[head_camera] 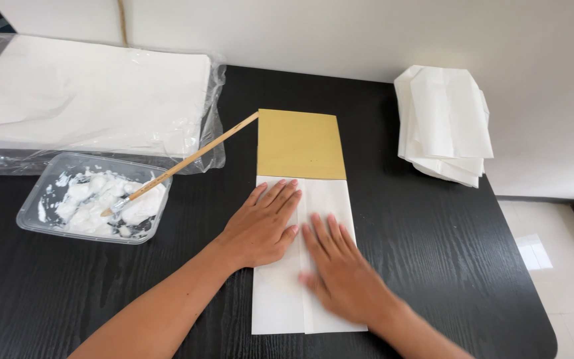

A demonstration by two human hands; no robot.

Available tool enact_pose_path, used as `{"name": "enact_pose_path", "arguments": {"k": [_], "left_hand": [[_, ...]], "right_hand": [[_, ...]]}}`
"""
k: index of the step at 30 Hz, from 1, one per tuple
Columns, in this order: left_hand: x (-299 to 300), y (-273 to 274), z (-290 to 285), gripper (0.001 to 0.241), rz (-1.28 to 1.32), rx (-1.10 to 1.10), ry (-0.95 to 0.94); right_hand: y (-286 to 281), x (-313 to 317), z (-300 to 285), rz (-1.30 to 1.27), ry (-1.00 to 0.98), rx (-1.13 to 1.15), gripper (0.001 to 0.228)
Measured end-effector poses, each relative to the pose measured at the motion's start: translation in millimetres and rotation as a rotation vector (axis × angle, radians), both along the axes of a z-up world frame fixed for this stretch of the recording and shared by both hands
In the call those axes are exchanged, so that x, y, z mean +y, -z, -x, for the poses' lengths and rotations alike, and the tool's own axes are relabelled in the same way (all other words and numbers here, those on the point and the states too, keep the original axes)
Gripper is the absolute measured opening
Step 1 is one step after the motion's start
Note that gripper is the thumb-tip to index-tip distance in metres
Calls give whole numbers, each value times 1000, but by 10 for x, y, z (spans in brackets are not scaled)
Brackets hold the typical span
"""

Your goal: The person aligns a white sheet of paper on a cardboard template and smooths it down. They then use a brush to apply white adhesive to the paper edges and fold the paper over the template to form a box shape.

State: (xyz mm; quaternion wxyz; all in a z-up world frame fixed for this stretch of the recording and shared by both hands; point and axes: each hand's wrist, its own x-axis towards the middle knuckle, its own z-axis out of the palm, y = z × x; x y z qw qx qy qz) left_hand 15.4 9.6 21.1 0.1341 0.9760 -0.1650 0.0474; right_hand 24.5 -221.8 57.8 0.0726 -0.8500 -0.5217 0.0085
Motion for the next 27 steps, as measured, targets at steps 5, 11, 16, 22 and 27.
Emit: {"name": "enact_pose_path", "arguments": {"k": [5,11,16,22,27], "left_hand": [[-2,37,0,63,1,-82,-22],[-5,44,-5,63,-13,-68,-15],[3,21,0,63,-2,19,-1],[-9,-73,48,63,-48,-126,-17],[22,-586,343,34,232,-224,96]], "right_hand": [[148,-160,666,129,-33,-566,115],[440,-298,1305,-104,-109,-536,53],[75,-558,755,417,-398,779,69],[-373,-586,52,-128,1,103,50],[-416,-620,312,-206,110,332,52]]}}
